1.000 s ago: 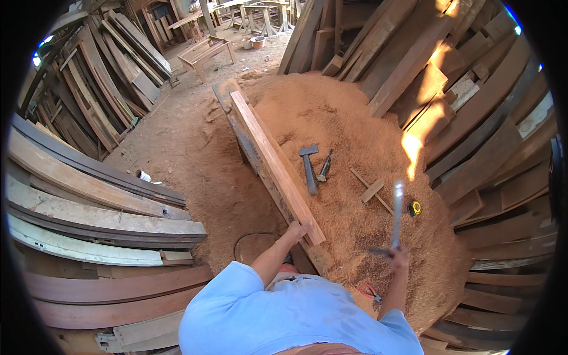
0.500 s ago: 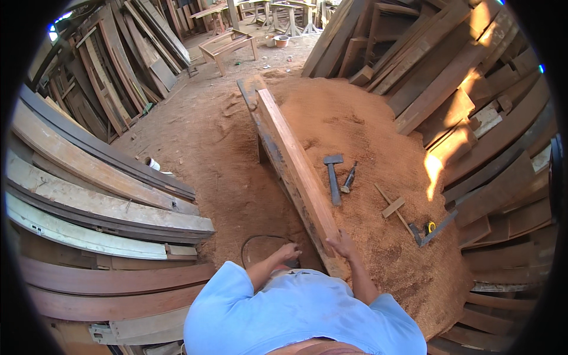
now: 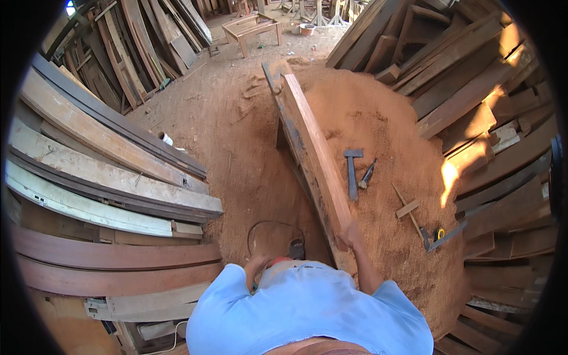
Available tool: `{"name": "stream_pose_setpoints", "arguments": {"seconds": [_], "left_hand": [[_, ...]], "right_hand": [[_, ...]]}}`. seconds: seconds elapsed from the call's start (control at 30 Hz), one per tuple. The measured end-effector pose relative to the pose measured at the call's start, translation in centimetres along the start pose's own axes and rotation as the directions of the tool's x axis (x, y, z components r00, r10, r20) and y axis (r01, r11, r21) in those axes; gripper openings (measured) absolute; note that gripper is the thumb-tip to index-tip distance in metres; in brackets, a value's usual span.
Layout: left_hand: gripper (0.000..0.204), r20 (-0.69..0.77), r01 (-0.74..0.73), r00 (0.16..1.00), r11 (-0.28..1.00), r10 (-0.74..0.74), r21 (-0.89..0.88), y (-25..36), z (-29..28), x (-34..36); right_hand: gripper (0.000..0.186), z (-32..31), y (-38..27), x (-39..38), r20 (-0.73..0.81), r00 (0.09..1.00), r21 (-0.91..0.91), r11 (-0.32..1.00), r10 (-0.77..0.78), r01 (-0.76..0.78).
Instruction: The person uses a chisel and a mallet to shape the edges of a wooden plank on a workbench. They then use a hand saw to cut the plank and a power sander to smooth the surface. The person handles the wood and tools directly to refine the plank's dimensions and finish.
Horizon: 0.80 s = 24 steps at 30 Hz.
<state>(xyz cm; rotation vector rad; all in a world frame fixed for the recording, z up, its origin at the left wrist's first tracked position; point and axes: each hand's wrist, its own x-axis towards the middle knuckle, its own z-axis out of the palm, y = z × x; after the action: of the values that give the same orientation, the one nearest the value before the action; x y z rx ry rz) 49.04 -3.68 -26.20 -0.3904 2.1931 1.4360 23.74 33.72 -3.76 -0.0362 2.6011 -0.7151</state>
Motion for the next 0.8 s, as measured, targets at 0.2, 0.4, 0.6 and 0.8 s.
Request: {"name": "stream_pose_setpoints", "arguments": {"seconds": [0.2, 0.4, 0.6, 0.8], "left_hand": [[0.052, -0.167, 0.237, 0.960, 0.970, -0.225, 0.054, 10.8, 3.5, 3.1], [0.099, 0.014, 0.017, 1.000, 0.503, -0.009, -0.864, 22.1, 5.7, -0.9], [0.086, 0.042, 0.066, 0.997, 0.539, -0.058, -0.840, 22.6, 5.8, -6.4], [0.074, -0.291, 0.077, 0.930, 0.892, -0.225, -0.446, 23.4, 6.6, -7.0]], "right_hand": [[0.070, -1.2, -0.2, -0.7, 0.114, 0.990, -0.026, 0.996, -0.079, 0.083], [0.070, 5.4, 2.0, -4.4, 0.492, 0.794, 0.793, 0.560, -0.357, -0.239], [0.058, 10.9, 3.0, -8.5, 0.680, 0.703, 0.647, 0.623, -0.209, -0.440], [0.049, 6.8, 3.2, -9.2, 0.550, 0.763, 0.395, 0.911, -0.340, 0.120]]}}
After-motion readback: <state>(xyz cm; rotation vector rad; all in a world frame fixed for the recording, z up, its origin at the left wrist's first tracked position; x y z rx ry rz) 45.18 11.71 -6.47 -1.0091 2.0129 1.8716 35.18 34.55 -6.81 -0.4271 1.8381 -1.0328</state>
